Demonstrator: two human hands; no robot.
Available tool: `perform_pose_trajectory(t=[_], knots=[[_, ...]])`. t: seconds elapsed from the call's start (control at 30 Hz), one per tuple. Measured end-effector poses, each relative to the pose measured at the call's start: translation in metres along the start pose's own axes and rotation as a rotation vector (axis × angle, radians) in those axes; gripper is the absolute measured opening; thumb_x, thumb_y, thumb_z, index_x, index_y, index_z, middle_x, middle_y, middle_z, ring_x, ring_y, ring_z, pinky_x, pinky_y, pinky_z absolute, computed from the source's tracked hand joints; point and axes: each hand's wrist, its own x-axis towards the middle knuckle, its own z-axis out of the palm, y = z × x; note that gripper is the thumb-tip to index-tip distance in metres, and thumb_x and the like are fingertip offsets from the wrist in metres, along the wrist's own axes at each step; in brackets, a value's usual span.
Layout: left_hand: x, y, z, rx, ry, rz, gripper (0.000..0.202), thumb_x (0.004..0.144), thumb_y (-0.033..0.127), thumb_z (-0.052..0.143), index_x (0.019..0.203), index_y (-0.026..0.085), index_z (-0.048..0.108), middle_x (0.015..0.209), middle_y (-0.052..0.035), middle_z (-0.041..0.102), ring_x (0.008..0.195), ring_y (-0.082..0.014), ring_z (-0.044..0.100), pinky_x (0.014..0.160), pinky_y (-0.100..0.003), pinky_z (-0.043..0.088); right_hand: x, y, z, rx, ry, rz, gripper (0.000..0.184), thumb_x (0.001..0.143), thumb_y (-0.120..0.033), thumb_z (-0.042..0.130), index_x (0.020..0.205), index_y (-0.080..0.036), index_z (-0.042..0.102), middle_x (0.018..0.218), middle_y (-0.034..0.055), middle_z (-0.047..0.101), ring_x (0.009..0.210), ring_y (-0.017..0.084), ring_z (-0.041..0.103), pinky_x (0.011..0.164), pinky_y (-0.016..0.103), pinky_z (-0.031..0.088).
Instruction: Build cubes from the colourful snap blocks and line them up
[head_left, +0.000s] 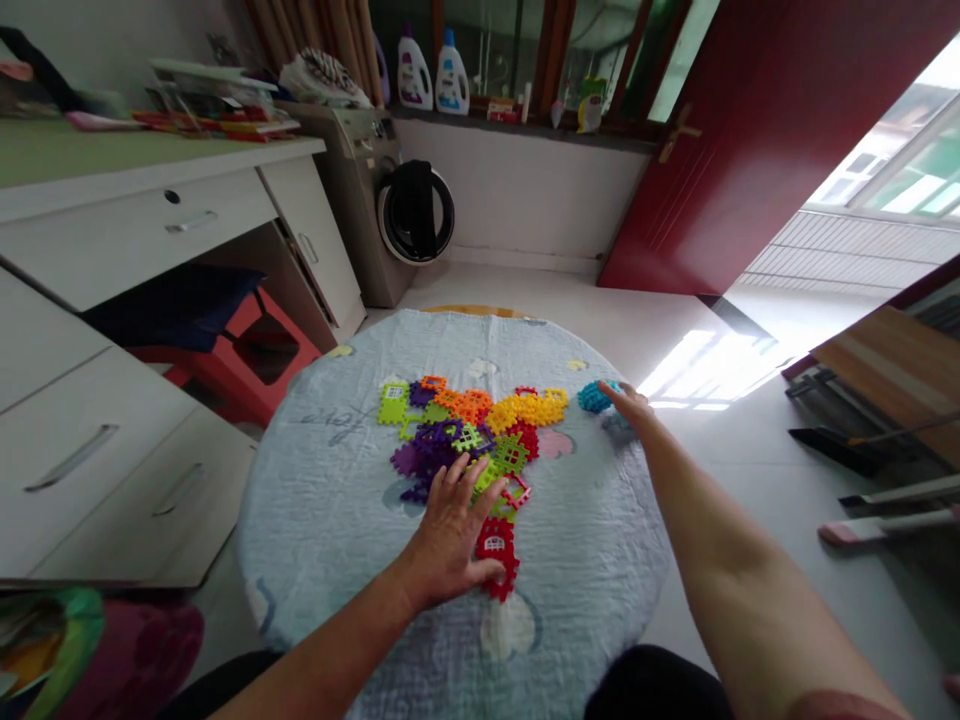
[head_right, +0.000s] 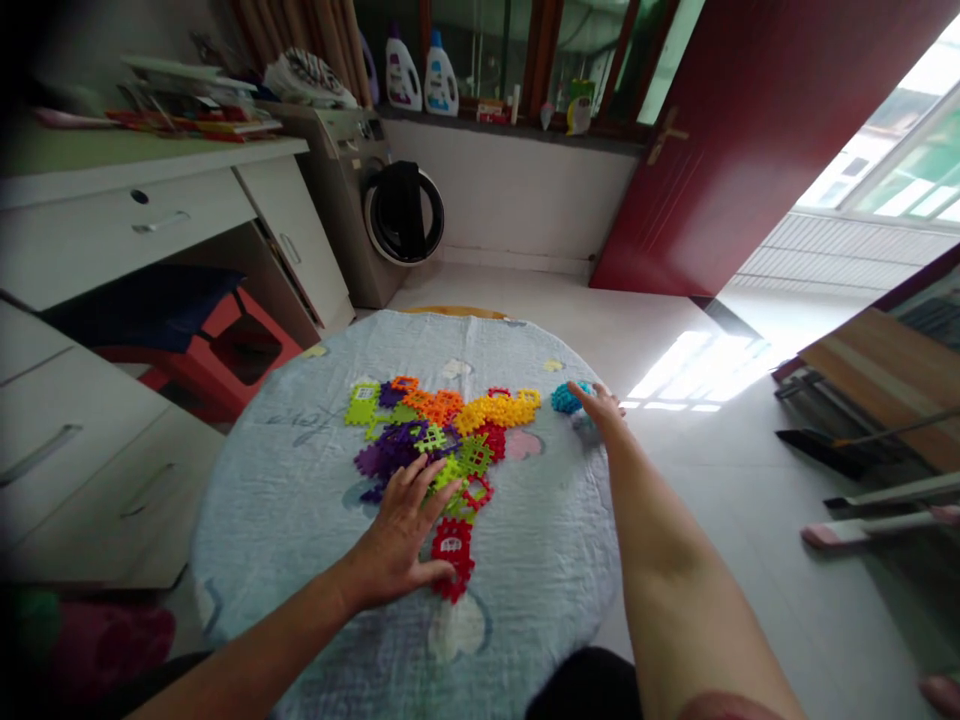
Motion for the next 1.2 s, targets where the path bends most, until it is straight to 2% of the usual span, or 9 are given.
perform_pose_trajectory(t=[0.07, 0.13, 0.23, 0.37, 0.47, 0.63, 0.77, 0.93, 1.2], knots=[[0.001, 0.0, 0.0, 0.002, -0.035, -0.001, 0.107, 0.056, 0.053, 0.081, 0.149, 0.033, 0.031, 0.157, -0.0123, 0.024, 0.145, -0.0431, 0.011, 0.114, -0.066, 0.012, -0.001, -0.003, 0.013, 0.051, -0.009, 0.096, 0.082, 0.078, -0.078, 0.044, 0.133, -0.018, 0.054, 0.126, 0.0251, 0.055, 0.118, 0.045, 0.05, 0.091, 0.057, 0.042], [0.0, 0.0, 0.003, -0.009, -0.066, 0.012, 0.114, 0.051, 0.056, 0.083, 0.149, 0.033, 0.03, 0.157, -0.0132, 0.023, 0.145, -0.0443, 0.009, 0.113, -0.067, 0.013, -0.007, -0.015, 0.026, 0.086, 0.005, 0.09, 0.081, 0.074, -0.076, 0.053, 0.13, -0.019, 0.056, 0.127, 0.0226, 0.055, 0.121, 0.044, 0.048, 0.094, 0.055, 0.041], [-0.005, 0.001, 0.009, -0.031, -0.12, 0.033, 0.125, 0.043, 0.059, 0.085, 0.15, 0.033, 0.026, 0.158, -0.0145, 0.02, 0.145, -0.0461, 0.007, 0.112, -0.068, 0.014, -0.019, -0.036, 0.037, 0.08, 0.013, -0.085, 0.069, 0.073, -0.065, 0.063, 0.124, -0.019, 0.06, 0.119, 0.0184, 0.059, 0.121, 0.039, 0.049, 0.1, 0.052, 0.037], [-0.009, 0.002, 0.016, -0.006, -0.175, 0.012, 0.125, 0.045, 0.054, 0.086, 0.151, 0.034, 0.023, 0.16, -0.0148, 0.017, 0.146, -0.0459, 0.004, 0.11, -0.069, 0.014, -0.033, -0.052, 0.036, 0.138, -0.114, -0.299, 0.055, 0.071, -0.053, 0.071, 0.116, -0.023, 0.065, 0.116, 0.0116, 0.059, 0.12, 0.032, 0.051, 0.104, 0.046, 0.035], [-0.008, 0.001, 0.018, 0.026, -0.131, -0.064, 0.124, 0.048, 0.049, 0.085, 0.152, 0.033, 0.02, 0.16, -0.0153, 0.016, 0.146, -0.0457, 0.003, 0.11, -0.068, 0.016, -0.035, -0.06, 0.033, 0.23, -0.155, -0.33, 0.057, 0.074, -0.055, 0.067, 0.123, -0.026, 0.061, 0.127, 0.0108, 0.054, 0.122, 0.028, 0.05, 0.102, 0.043, 0.037], [-0.003, -0.005, 0.017, 0.069, -0.047, -0.285, 0.127, 0.046, 0.052, 0.085, 0.153, 0.027, 0.021, 0.161, -0.0185, 0.012, 0.146, -0.0471, 0.003, 0.112, -0.065, 0.015, -0.035, -0.083, 0.045, 0.231, -0.203, -0.223, 0.092, 0.066, -0.056, 0.075, 0.142, -0.016, 0.041, 0.134, 0.0176, 0.052, 0.123, 0.031, 0.05, 0.1, 0.041, 0.04], [0.002, -0.01, 0.018, 0.057, -0.007, -0.325, 0.125, 0.047, 0.055, 0.083, 0.152, 0.025, 0.024, 0.16, -0.019, 0.015, 0.145, -0.0465, 0.006, 0.113, -0.063, 0.013, -0.052, -0.104, 0.063, 0.247, -0.249, -0.294, 0.079, 0.067, -0.051, 0.076, 0.133, -0.016, 0.051, 0.127, 0.0148, 0.058, 0.118, 0.029, 0.054, 0.099, 0.04, 0.041], [0.01, -0.016, 0.027, 0.023, 0.122, -0.313, 0.122, 0.052, 0.055, 0.081, 0.152, 0.021, 0.02, 0.158, -0.0211, 0.016, 0.146, -0.0434, 0.009, 0.113, -0.062, 0.013, -0.089, -0.122, 0.075, 0.297, -0.124, -0.441, 0.057, 0.066, -0.037, 0.075, 0.118, -0.018, 0.058, 0.115, 0.0093, 0.059, 0.108, 0.024, 0.056, 0.096, 0.038, 0.043], [0.018, -0.029, 0.034, -0.17, 0.55, -0.211, 0.127, 0.057, 0.044, 0.085, 0.152, 0.02, 0.004, 0.156, -0.0241, 0.013, 0.145, -0.0397, 0.017, 0.113, -0.057, 0.025, -0.158, -0.16, 0.053, 0.411, 0.106, -0.737, 0.044, 0.071, -0.02, 0.062, 0.115, -0.019, 0.058, 0.11, 0.0089, 0.053, 0.107, 0.024, 0.051, 0.099, 0.041, 0.042]])
